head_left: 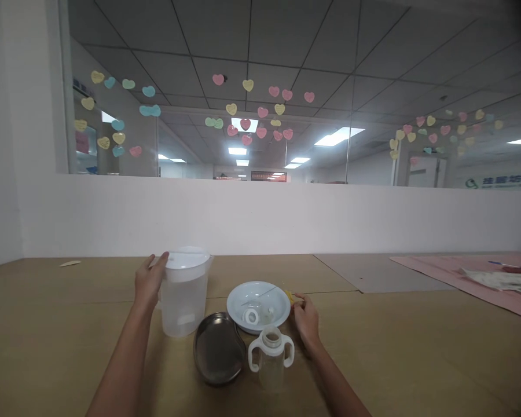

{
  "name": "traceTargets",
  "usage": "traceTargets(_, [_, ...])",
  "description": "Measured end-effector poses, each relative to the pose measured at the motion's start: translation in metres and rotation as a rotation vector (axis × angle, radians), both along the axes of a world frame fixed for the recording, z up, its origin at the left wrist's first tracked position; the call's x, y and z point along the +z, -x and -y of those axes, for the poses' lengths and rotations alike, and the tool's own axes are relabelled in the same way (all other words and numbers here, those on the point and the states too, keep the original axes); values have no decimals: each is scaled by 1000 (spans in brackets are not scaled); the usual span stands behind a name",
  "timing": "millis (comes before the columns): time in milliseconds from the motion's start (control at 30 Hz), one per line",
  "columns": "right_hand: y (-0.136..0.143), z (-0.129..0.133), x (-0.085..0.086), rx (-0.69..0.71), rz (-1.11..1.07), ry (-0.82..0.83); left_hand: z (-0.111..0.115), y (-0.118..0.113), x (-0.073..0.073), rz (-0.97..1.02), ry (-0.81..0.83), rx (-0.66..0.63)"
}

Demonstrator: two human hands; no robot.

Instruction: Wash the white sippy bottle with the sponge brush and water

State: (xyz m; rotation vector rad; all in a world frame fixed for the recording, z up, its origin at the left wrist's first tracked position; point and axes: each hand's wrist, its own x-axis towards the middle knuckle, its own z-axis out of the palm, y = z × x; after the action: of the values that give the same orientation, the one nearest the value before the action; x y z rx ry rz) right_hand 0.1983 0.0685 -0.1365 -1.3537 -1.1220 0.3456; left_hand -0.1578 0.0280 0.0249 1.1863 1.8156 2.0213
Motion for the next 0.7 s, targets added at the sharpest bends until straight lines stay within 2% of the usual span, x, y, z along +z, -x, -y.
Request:
traceTargets(67, [-2, -2, 0, 0, -2, 10, 1, -11, 6, 120, -48, -81])
traceTargets(133, [-7, -3, 1, -26, 12, 33, 3, -26, 11, 136, -91, -159])
traceTargets(333, [-24, -1, -4, -185, 187, 152, 4, -65, 16, -108, -138, -286])
traceTargets(433, [-25, -2, -12, -190, 345, 244, 5, -76, 15, -179, -206, -372])
traceTargets(533, [-21, -2, -17, -184, 550, 310, 6, -83, 16, -164, -248, -448])
traceTargets(700, [-13, 1, -14, -190, 751, 362, 11, -92, 18, -168, -253, -512])
